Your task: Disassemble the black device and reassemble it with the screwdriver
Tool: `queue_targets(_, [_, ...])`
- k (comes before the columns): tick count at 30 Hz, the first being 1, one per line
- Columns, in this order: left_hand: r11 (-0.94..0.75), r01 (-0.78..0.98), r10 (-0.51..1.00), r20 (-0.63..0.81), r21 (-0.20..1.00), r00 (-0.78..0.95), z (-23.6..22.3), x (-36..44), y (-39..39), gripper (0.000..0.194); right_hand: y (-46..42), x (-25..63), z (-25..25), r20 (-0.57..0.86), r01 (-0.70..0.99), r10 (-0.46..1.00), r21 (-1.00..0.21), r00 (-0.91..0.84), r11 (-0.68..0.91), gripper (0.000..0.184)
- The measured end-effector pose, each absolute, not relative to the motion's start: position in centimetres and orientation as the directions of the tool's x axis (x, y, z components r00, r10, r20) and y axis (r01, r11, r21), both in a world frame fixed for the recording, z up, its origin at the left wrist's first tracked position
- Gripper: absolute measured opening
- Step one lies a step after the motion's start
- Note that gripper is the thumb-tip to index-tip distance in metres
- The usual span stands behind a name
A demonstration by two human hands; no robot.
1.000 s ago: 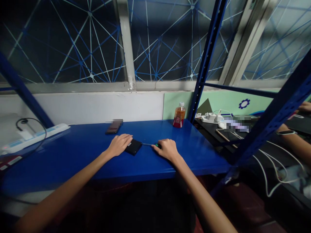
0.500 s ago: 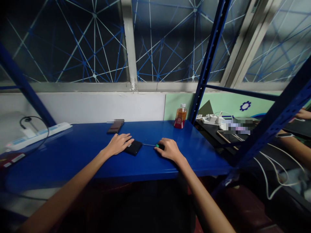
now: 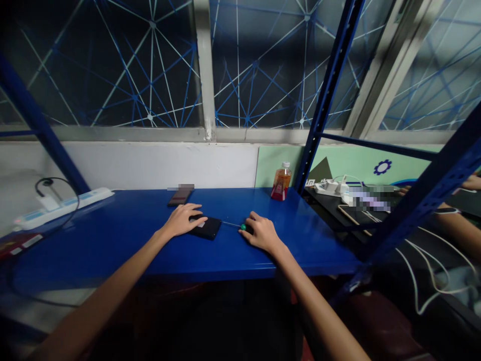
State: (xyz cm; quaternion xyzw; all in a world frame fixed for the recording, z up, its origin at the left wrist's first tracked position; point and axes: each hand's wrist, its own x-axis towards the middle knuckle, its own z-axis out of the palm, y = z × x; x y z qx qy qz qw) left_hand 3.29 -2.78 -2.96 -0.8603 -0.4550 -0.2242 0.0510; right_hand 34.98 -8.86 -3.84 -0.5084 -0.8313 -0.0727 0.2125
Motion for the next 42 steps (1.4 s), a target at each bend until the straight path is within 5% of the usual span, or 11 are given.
queue_targets(8, [-0.544, 0.771, 0.839, 0.23, 0.33, 0.494, -2.9, 2.6, -1.9, 0.055, -8.9, 34.3, -3.4, 0.352, 0.9, 0.847, -0.031, -0.397, 0.435, 0.044])
queue_targets(12, [-0.592, 0.752, 0.804, 0.156, 0.289, 0.574, -1.6, 2.8, -1.4, 0.054, -8.2, 35.0, -2.7, 0.329, 0.88, 0.855, -0.123, -0.4, 0.459, 0.041])
queue_targets(17, [-0.59, 0.788, 0.806, 0.069, 0.177, 0.588, -0.3, 5.0, -0.5, 0.059, -6.4, 36.3, -1.9, 0.23, 0.769, 0.867, -0.402, -0.441, 0.498, 0.044])
queue_targets(25, [-0.533, 0.823, 0.832, -0.056, 0.195, 0.552, -2.4, 8.2, 0.8, 0.065, -4.4, 34.9, -1.5, 0.09, 0.628, 0.872, -0.659, -0.481, 0.414, 0.052])
queue_targets(37, [-0.571, 0.797, 0.811, -0.013, 0.197, 0.585, -3.2, 7.8, 0.7, 0.054, -1.1, 35.9, -0.4, -0.188, 0.568, 0.767, -0.779, -0.614, 0.264, 0.043])
queue_targets(42, [-0.578, 0.796, 0.811, 0.014, 0.178, 0.585, -3.3, 7.9, 0.3, 0.052, -0.7, 35.4, -0.8, -0.095, 0.543, 0.777, -0.767, -0.623, 0.342, 0.038])
